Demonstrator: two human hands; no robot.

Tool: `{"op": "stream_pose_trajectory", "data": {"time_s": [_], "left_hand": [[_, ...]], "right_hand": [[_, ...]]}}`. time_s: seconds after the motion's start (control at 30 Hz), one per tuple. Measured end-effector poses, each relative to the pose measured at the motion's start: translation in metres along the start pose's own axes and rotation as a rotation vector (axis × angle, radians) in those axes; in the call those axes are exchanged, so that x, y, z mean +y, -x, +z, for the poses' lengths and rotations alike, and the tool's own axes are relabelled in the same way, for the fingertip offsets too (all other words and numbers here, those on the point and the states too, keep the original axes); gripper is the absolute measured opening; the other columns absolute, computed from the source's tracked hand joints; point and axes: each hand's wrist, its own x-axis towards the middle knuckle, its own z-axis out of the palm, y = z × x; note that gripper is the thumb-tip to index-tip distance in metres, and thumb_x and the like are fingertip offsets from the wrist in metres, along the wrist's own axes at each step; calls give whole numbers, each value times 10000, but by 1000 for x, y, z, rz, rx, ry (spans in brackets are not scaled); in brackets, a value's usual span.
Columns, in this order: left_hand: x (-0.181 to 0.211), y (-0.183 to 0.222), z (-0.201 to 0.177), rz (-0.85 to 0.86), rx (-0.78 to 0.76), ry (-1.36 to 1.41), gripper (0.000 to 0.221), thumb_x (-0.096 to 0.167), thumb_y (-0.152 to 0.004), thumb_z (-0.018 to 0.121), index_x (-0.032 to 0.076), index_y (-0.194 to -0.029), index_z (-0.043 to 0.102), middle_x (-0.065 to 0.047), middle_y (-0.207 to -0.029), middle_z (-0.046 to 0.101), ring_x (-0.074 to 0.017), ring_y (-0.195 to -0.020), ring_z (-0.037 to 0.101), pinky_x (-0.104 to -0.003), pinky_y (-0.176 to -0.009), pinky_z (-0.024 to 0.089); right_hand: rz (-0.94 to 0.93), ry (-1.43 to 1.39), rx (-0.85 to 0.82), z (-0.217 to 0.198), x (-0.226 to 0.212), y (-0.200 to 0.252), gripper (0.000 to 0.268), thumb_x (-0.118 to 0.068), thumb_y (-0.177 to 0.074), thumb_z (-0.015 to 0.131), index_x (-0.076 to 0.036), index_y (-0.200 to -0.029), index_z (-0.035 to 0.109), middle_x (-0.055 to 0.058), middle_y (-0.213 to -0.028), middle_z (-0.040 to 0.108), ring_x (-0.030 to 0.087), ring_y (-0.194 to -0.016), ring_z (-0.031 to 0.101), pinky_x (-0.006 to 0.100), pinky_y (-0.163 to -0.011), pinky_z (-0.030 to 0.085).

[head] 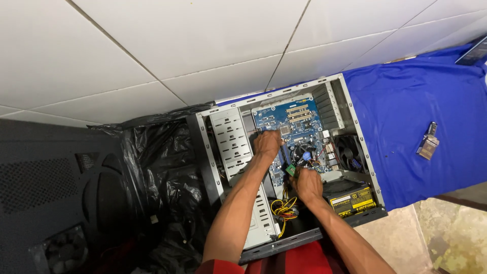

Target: Disassembling a desktop computer by removing internal components and unscrewing the motherboard

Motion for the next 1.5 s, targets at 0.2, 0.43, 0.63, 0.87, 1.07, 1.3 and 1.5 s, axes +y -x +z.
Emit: {"op": "stream_pose_trajectory", "data": {"time_s": [0.2,0.43,0.63,0.87,1.07,1.3,1.5], "left_hand": [[23,45,-42,55,-13,-65,168,268,-942,641,255,-1031,783,-56,-1117,790,-317,-1154,723,-444,-1017,571],[13,35,-27,47,-19,-45,248,312,-885,750,240,-1122,769,-44,-1185,771,-321,-1185,711,-462,-1013,573],[1,15,-2,69,-4,-41,359,336,-873,775,221,-1209,718,-59,-1238,745,-342,-1213,693,-499,-1033,561],[10,9,1,5,16,7,320,293,-859,771,202,-1164,734,-81,-1216,749,-365,-1193,699,-489,-1010,568],[15,14,-8,53,30,30,339,283,-852,787,130,-1152,752,-168,-1159,753,-417,-1157,701,-516,-965,583],[40,118,-76,19,-52,888,218,-8,-830,648,-71,-1010,753,-327,-963,736,-391,-846,758,-466,-764,631],[61,169,-91,162,327,1297,390,-51,-737,759,-16,-1125,760,-167,-890,695,-261,-846,716,-397,-750,635]], "right_hand": [[-7,13,-24,-7,-13,11,319,-175,-847,711,-97,-1151,771,255,-1021,773,465,-1093,718,539,-953,599],[26,-30,1,0,2,-5,296,-236,-855,736,-136,-1129,786,231,-1015,782,456,-1082,726,542,-904,616],[40,-10,16,20,14,-26,296,-191,-841,743,-119,-1123,794,250,-1022,776,470,-1082,720,543,-910,610],[10,-13,54,0,0,-11,286,-176,-836,717,-83,-1099,778,256,-972,774,461,-1038,735,527,-902,620],[-31,-97,112,-8,-14,14,320,-230,-836,736,-50,-1100,766,261,-1023,764,470,-1039,732,556,-888,613],[-284,-60,503,-65,-30,78,374,-180,-855,755,-109,-1217,693,125,-1101,686,438,-935,730,572,-833,626],[-60,-842,345,-95,-51,95,379,-382,-938,794,-29,-1034,696,122,-643,662,231,-477,647,397,-576,561]]}}
